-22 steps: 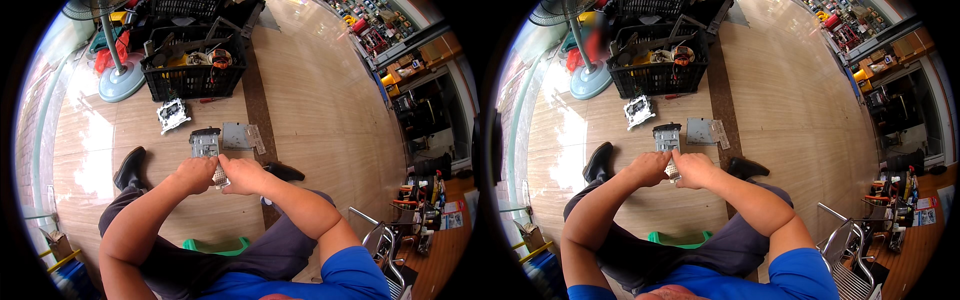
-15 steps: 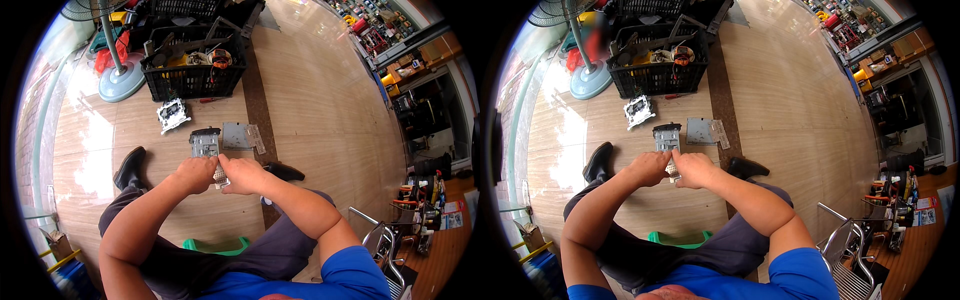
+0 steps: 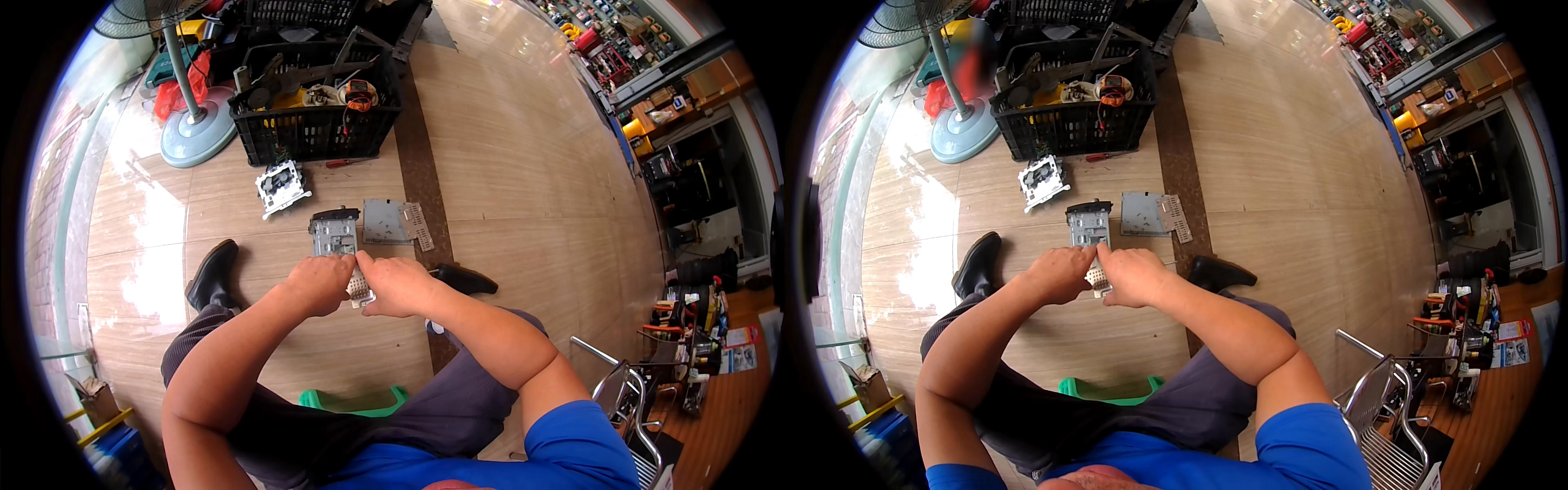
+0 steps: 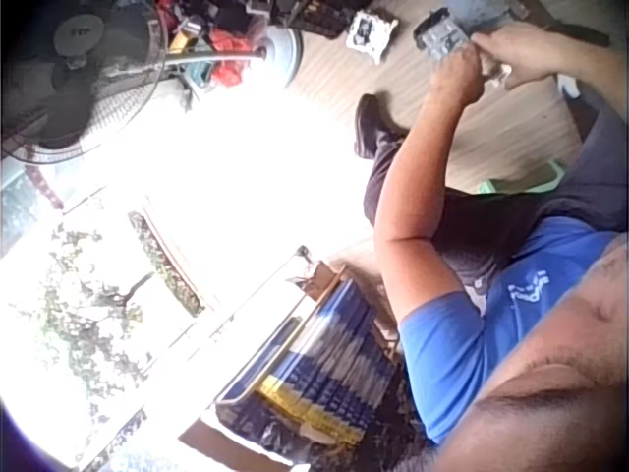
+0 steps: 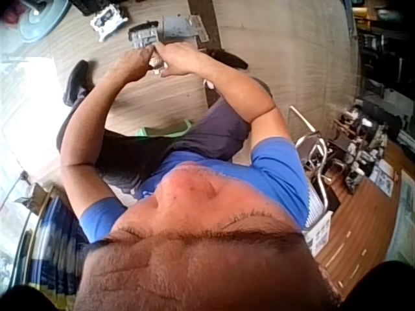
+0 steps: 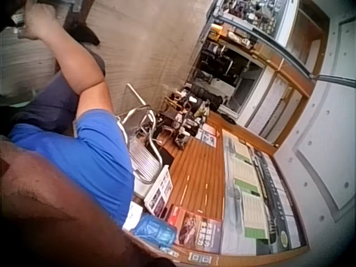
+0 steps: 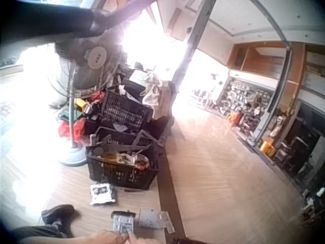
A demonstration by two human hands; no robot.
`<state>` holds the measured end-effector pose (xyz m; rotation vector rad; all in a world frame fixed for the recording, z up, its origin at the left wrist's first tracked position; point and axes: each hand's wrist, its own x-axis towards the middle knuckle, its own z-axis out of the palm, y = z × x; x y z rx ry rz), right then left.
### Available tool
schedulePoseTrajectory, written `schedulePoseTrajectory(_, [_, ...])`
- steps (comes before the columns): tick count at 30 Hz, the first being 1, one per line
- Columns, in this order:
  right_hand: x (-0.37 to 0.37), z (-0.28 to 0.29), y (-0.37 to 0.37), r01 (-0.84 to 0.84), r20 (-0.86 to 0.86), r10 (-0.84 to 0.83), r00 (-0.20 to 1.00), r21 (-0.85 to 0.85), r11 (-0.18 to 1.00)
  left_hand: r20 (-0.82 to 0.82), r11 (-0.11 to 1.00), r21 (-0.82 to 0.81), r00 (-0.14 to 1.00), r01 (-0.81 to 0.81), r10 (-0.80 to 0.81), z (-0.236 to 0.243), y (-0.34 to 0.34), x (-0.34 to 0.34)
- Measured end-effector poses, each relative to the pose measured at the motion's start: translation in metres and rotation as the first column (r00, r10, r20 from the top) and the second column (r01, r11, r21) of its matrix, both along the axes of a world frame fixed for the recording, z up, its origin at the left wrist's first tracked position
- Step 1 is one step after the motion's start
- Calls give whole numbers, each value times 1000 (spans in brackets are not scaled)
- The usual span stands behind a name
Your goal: The person disassembles a metal electronic component by hand using a screwdriver and removing internal metal parts.
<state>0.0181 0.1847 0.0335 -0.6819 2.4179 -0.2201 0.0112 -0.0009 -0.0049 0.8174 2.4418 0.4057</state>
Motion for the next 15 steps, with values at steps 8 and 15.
schedulePoseTrajectory(8, [-1, -1, 1, -4, 7, 4, 1000, 6, 1000, -11, 1000, 2, 1000, 18, -18, -1, 0, 0])
schedulePoseTrajectory(15, [-1, 5, -1, -16, 6, 16, 1000, 25, 1000, -14, 1000, 2, 1000, 4, -4, -6, 0, 0])
